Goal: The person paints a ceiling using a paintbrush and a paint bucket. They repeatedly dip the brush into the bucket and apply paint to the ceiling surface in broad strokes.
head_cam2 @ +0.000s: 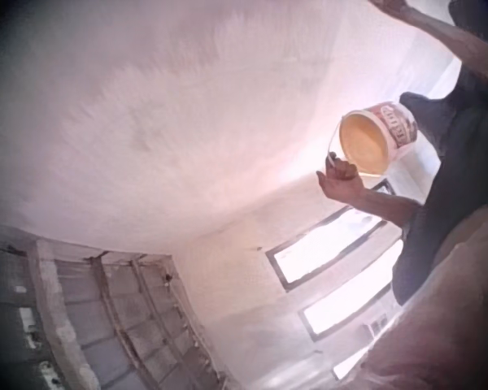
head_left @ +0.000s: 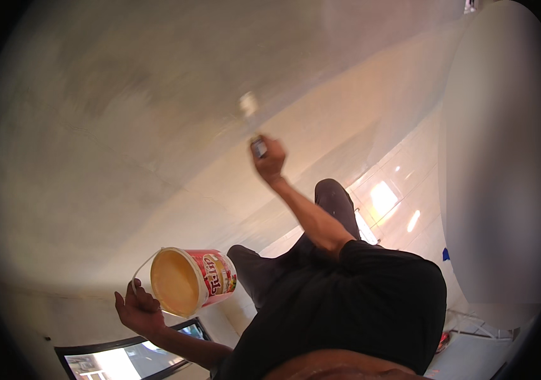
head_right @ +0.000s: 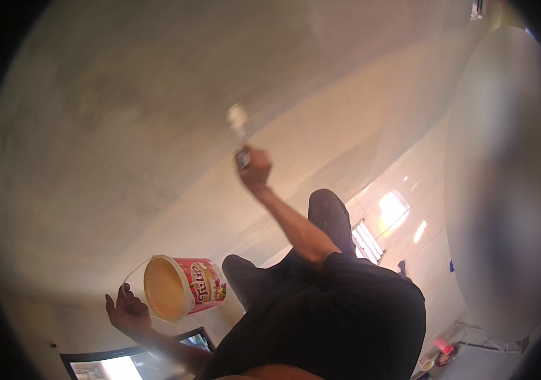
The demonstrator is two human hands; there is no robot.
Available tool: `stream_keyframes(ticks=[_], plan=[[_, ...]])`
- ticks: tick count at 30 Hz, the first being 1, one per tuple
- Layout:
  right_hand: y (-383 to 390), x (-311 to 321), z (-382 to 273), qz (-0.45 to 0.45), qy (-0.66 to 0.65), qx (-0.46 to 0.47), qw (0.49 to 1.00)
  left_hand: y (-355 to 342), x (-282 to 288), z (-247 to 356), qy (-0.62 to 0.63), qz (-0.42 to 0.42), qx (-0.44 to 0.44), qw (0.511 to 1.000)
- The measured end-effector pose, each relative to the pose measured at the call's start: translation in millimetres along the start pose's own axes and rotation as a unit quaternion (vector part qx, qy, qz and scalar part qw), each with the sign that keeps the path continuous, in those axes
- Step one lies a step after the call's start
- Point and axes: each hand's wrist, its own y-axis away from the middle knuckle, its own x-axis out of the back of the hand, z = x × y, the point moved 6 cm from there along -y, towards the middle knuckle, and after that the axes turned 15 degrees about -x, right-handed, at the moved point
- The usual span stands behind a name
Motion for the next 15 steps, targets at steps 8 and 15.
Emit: stream_keyframes(ticks=[8, 15], plan=[[89.2, -61.1, -89.7, -0.36, -0.129, -0.009, 0.924, -3.4, -6.6, 5.5, -0.045, 0.028, -0.012, 0.999], [10.7, -3.1, -118.3, -0.385, -0.201, -0.156, 0.887, -15.6, 1.2, 4.4, -0.044, -0.022, 0.003, 0.999]])
